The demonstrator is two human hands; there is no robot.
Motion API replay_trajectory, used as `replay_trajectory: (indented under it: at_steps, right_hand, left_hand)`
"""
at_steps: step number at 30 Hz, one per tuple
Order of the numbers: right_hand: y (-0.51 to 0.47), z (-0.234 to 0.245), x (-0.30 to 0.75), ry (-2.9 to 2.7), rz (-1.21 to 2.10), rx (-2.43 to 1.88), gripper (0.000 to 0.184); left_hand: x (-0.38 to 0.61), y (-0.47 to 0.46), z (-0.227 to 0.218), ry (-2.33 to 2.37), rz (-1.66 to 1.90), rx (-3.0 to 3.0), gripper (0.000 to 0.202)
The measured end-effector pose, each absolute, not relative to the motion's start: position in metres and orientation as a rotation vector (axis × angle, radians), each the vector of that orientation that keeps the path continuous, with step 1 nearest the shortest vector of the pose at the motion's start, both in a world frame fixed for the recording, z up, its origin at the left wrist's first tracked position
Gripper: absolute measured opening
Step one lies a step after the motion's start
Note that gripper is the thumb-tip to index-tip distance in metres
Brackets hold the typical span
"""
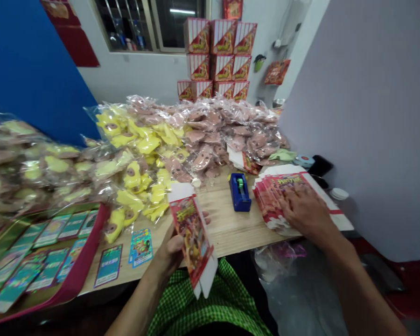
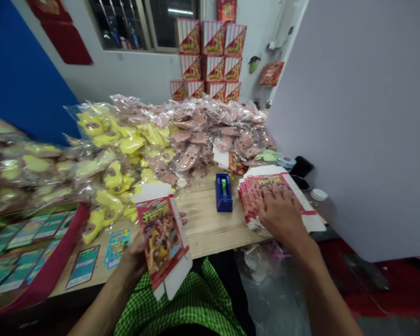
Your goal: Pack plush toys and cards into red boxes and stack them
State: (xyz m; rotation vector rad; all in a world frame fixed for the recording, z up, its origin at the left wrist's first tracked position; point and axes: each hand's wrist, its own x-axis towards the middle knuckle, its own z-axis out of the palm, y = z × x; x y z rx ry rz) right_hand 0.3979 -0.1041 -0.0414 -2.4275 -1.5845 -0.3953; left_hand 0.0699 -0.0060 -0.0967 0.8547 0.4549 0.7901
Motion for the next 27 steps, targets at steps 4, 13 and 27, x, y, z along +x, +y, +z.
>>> replay_trajectory:
  at_steps: [4, 13, 27]
  right_hand:
    - [-0.098, -0.021, 0.338, -1.847, 0.054, -1.666, 0.043]
    - [-0.067, -0.051, 0.276, -1.476, 0.86, -1.366, 0.057]
    - [-0.074, -0.106, 0.238, -0.85, 1.171, -1.197, 0.045]
  left_hand:
    - [0.093, -0.022, -0.084, 0.409, 0.737, 0.821, 0.081]
    - [0.074, -0.022, -0.071, 0.526, 0.769, 0.817, 0.057]
    - [0.066, -0.047, -0.111, 0.885, 1.012, 0.93, 0.064]
